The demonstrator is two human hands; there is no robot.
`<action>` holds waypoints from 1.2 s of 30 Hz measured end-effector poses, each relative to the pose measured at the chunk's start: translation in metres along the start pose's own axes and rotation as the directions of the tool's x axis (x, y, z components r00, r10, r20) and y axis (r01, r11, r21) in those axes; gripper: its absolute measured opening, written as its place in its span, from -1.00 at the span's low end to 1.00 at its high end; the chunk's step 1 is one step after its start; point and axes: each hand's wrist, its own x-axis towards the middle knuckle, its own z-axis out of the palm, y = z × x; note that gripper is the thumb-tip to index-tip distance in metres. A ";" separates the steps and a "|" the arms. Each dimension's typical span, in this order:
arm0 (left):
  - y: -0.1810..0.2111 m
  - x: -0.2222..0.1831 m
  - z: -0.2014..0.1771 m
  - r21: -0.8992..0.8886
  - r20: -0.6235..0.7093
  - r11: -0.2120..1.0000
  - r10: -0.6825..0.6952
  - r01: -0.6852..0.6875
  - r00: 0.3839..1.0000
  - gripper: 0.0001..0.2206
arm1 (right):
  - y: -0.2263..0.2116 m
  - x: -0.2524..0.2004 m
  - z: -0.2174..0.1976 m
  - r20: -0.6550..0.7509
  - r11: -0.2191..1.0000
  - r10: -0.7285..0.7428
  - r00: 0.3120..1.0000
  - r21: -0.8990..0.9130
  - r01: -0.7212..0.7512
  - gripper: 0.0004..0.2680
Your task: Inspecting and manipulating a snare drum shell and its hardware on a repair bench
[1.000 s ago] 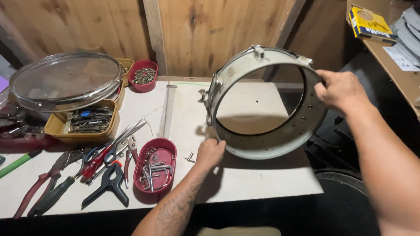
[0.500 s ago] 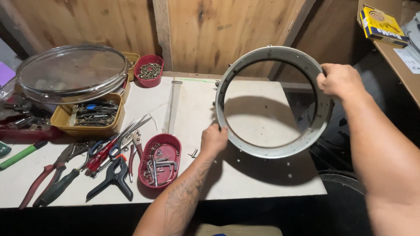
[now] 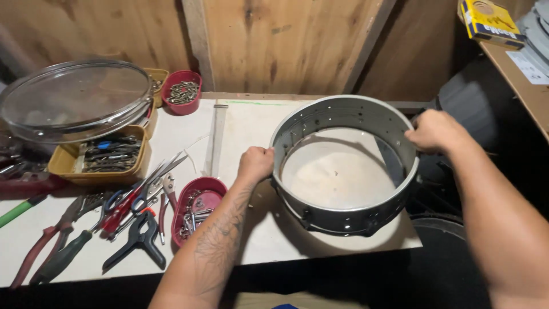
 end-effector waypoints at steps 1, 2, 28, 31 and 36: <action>0.003 0.000 -0.002 0.002 0.005 1.000 0.003 -0.003 1.000 -0.53 | 0.003 -0.006 0.007 0.003 1.000 0.005 1.000 0.002 -0.005 -0.66; 0.005 -0.001 -0.004 0.017 0.031 1.000 -0.001 0.000 1.000 -0.52 | 0.007 -0.012 0.014 0.008 0.998 0.018 1.000 0.057 -0.018 -0.67; 0.038 -0.001 -0.008 -0.183 0.106 0.978 0.117 -0.096 0.987 -0.43 | -0.009 -0.159 0.127 0.112 0.673 0.346 0.932 0.663 -0.329 -0.38; 0.045 -0.039 -0.025 -0.023 -0.090 0.992 0.123 -0.125 0.988 -0.57 | -0.014 -0.177 0.134 0.169 0.641 0.327 0.930 0.683 -0.350 -0.35; 0.093 -0.110 -0.080 0.500 0.324 0.865 -0.228 0.039 0.918 -0.11 | -0.018 -0.189 0.123 0.129 0.625 0.378 0.917 0.695 -0.356 -0.40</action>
